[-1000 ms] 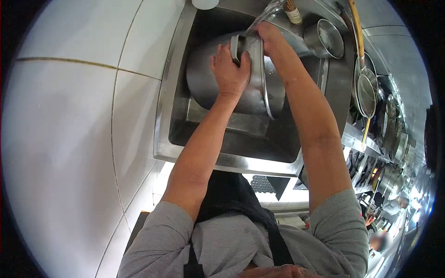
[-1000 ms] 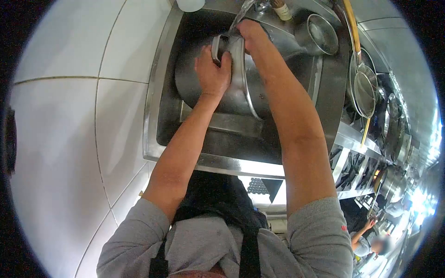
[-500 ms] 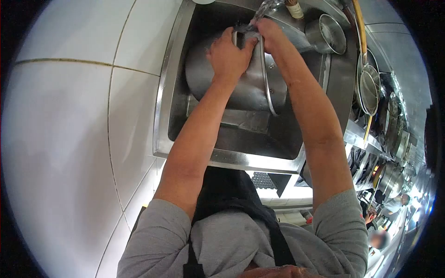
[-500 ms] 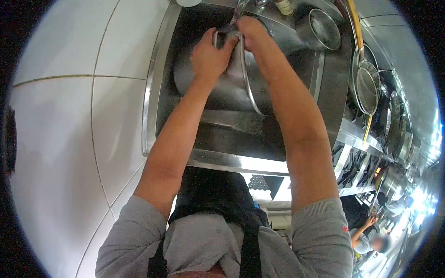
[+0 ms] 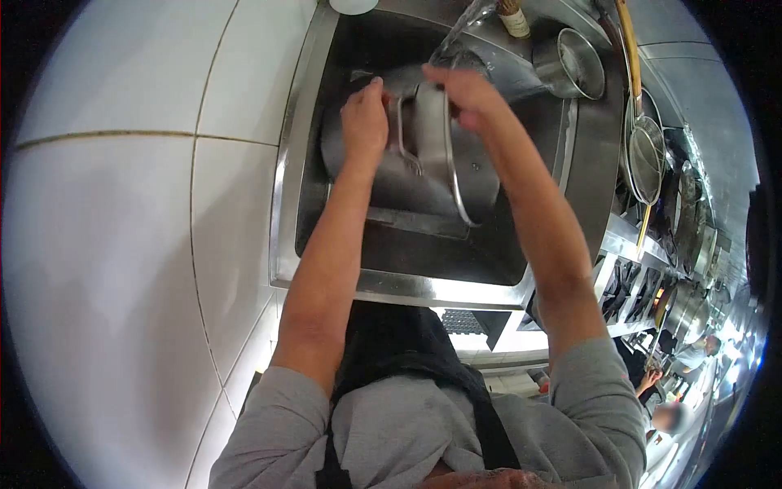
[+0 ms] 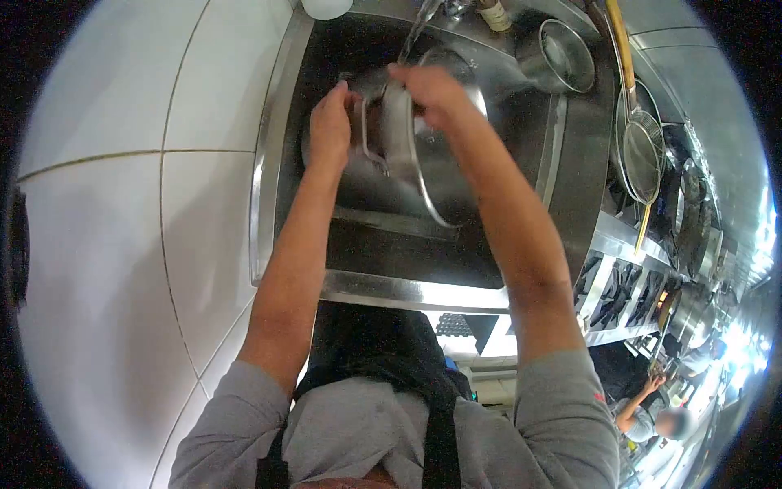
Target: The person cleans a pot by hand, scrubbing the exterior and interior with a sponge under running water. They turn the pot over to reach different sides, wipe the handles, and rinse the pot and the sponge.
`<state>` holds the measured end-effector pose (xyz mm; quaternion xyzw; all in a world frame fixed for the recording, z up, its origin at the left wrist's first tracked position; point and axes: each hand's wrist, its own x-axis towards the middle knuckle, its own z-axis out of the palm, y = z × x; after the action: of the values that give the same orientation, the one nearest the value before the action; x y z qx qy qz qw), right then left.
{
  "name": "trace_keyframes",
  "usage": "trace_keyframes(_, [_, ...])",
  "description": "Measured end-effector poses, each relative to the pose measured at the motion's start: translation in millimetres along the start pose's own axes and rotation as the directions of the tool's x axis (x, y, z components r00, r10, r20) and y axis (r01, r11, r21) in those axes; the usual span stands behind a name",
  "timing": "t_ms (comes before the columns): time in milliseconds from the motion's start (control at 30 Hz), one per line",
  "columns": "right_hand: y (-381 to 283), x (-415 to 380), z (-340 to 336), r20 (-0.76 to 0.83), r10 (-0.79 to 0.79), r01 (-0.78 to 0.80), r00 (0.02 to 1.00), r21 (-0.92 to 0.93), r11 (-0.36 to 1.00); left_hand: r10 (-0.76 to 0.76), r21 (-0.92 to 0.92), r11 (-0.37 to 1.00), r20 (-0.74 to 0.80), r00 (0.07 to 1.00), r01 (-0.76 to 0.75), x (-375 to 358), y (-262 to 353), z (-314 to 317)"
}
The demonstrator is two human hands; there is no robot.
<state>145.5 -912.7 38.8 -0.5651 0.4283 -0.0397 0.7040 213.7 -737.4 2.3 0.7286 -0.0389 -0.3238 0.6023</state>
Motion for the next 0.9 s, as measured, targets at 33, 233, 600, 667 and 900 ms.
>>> trace_keyframes(33, [4,-1,7,0.037,0.073,-0.079,0.997,0.167,0.983,0.258,0.123,0.954,0.12,0.959,-0.272,-8,10,-9])
trace_keyframes(233, [5,76,27,-0.187,0.191,-0.141,0.964,0.252,0.957,0.325,0.376,0.746,0.515,0.794,-0.549,28,-26,-13])
trace_keyframes(600, [57,85,33,-0.107,-0.072,0.033,0.992,-0.335,0.942,0.38,0.432,0.756,0.322,0.867,-0.491,-15,-57,-8])
trace_keyframes(667, [104,111,16,0.057,-0.337,0.319,0.94,-0.504,0.803,0.385,0.474,0.754,0.243,0.89,-0.455,-57,-55,-8])
trace_keyframes(900, [45,81,47,-0.151,-0.125,0.071,0.981,-0.319,0.945,0.315,0.396,0.835,0.225,0.922,-0.381,-42,-43,2])
